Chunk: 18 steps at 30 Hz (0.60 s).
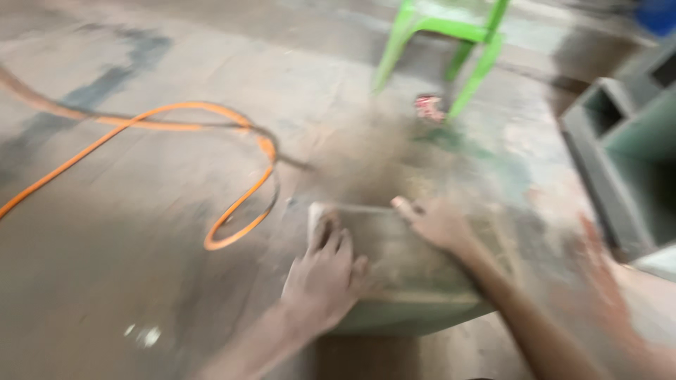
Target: The person sands a rectangular wooden piece by hand using a sanding block. They hold the piece between their legs and rub the sanding block across the surface repeatedly, flipping the piece to work on different sides.
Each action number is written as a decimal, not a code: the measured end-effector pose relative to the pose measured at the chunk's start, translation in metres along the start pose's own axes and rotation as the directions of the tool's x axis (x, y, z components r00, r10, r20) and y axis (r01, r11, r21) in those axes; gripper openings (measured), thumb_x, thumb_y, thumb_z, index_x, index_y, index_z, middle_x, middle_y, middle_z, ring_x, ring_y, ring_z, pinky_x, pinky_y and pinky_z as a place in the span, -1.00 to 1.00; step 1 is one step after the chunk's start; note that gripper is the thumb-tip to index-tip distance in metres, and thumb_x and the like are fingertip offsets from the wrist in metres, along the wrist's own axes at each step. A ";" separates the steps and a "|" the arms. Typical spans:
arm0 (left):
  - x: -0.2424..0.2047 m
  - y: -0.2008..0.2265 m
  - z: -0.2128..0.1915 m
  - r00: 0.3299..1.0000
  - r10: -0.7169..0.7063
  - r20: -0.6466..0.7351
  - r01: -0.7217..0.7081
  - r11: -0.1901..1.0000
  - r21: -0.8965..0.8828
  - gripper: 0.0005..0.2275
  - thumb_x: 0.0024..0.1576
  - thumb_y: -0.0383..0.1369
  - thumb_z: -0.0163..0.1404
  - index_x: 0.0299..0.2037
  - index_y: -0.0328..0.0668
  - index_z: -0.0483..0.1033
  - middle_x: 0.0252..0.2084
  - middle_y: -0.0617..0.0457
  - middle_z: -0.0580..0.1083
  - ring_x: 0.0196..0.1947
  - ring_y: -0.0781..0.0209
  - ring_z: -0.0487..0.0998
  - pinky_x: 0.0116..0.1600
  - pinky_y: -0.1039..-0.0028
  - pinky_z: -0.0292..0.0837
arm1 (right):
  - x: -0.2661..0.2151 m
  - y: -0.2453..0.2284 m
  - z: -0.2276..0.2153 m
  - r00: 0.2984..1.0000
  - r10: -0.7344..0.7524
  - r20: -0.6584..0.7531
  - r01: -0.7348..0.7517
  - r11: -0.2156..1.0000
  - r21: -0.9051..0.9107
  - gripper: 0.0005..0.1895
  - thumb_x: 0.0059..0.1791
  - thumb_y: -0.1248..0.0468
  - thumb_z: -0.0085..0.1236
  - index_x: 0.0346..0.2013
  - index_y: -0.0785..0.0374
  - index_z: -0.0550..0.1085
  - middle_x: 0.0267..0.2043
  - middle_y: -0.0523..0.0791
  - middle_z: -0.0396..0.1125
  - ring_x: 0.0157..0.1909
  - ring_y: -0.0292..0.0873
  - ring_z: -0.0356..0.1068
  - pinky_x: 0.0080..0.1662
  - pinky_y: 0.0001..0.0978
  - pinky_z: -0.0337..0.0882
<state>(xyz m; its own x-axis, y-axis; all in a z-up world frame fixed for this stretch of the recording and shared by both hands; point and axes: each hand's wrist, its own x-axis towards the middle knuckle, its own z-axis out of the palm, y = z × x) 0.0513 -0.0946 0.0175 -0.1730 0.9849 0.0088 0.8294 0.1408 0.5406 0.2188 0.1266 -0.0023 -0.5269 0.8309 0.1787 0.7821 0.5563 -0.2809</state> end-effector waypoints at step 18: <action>-0.014 -0.066 0.043 0.975 -0.176 -0.136 -0.124 0.077 -0.989 -0.50 0.26 -0.13 -0.10 0.25 -0.42 0.44 0.09 -0.05 0.55 0.08 0.23 0.52 0.20 0.40 0.39 | -0.067 -0.095 -0.008 0.545 -0.835 0.069 0.838 0.542 -0.059 -0.43 0.08 -0.01 0.01 0.31 0.21 0.37 0.42 -0.05 0.21 0.48 -0.07 0.09 0.38 0.06 0.05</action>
<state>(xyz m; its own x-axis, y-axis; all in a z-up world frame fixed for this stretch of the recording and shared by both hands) 0.0218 -0.1137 -0.0545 -0.3867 0.9218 0.0275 -0.4405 -0.2108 0.8727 0.1827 0.0178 0.0203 -0.9637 -0.0121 0.2668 0.0021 0.9986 0.0527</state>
